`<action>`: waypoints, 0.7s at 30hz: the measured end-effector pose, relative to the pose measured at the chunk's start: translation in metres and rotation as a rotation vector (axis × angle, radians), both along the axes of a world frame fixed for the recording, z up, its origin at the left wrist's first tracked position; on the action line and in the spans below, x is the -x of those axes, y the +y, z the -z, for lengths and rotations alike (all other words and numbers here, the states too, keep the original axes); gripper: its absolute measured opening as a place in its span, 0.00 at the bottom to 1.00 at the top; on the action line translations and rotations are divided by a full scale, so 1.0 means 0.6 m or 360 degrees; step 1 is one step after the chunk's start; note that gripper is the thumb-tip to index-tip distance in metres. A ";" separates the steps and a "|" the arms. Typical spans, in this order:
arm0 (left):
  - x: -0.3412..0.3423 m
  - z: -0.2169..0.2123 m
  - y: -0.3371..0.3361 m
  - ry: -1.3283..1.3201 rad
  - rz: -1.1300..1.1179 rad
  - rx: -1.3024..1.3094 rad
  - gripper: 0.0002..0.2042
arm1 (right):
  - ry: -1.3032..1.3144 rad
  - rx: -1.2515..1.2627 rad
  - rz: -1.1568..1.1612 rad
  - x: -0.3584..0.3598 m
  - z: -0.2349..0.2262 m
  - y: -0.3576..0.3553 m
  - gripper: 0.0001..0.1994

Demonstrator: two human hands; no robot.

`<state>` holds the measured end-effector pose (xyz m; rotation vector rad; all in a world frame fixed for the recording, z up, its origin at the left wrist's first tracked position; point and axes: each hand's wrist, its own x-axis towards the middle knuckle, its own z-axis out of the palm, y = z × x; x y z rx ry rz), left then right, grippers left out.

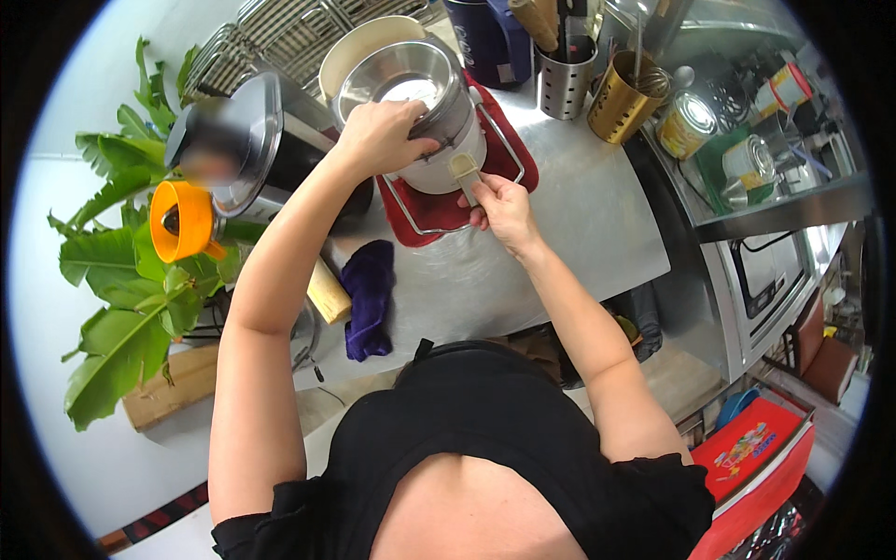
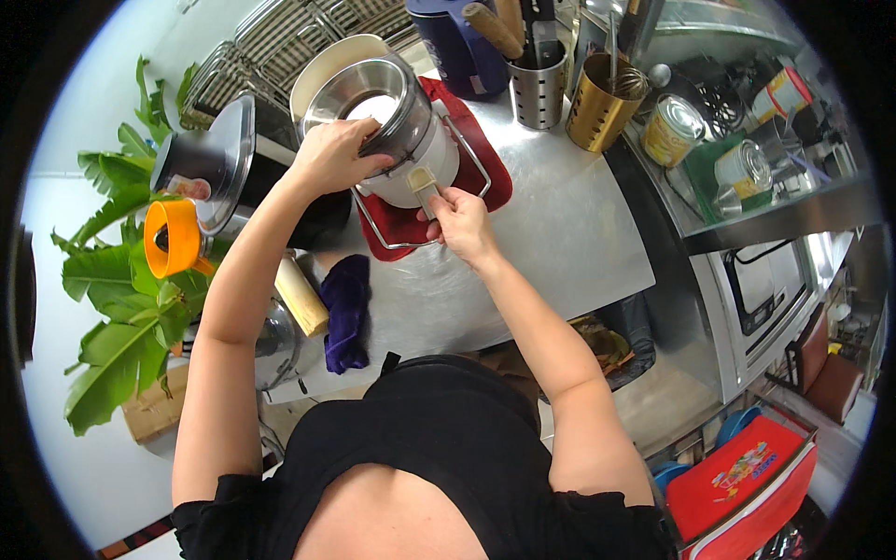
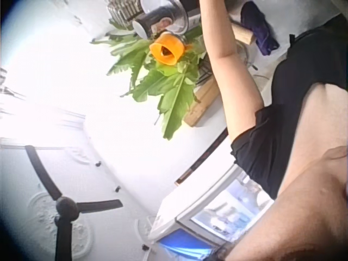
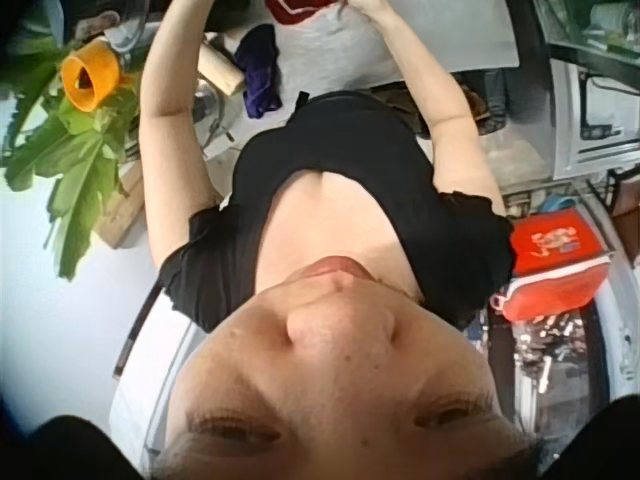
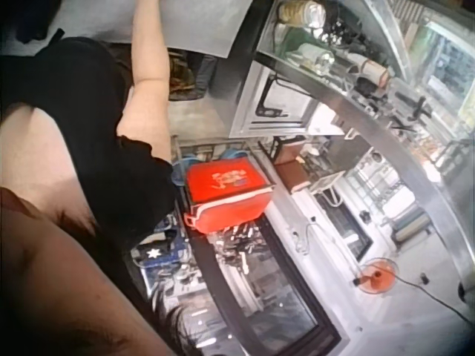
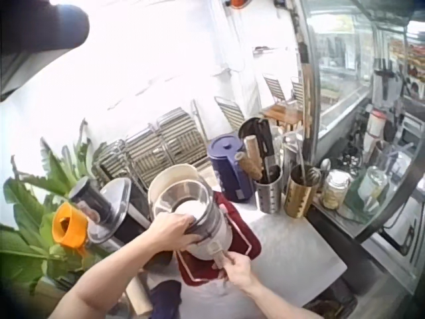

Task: The person assembles a juicer by attaching the lid and inserting the pusher, then moves to the sink to wash a purple cloth with dish soap. After rinsing, the person wipes a stainless steel counter and places a plastic cup on the counter.

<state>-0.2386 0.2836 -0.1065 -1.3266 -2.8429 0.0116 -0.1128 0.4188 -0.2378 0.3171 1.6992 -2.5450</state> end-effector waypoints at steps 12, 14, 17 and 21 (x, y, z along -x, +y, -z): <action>0.002 -0.002 0.007 -0.0002 0.0112 0.0063 0.17 | -0.0151 -0.0115 0.0165 0.022 -0.044 -0.032 0.15; 0.001 -0.002 0.007 -0.0003 0.0107 0.0058 0.17 | -0.0142 -0.0168 0.0184 0.023 -0.044 -0.031 0.15; -0.001 -0.005 0.008 -0.0017 0.0078 0.0070 0.17 | -0.0121 -0.0248 0.0202 0.025 -0.032 -0.031 0.15; -0.002 -0.004 0.006 -0.0016 0.0044 0.0070 0.17 | -0.0080 -0.0275 0.0228 0.019 -0.032 -0.035 0.14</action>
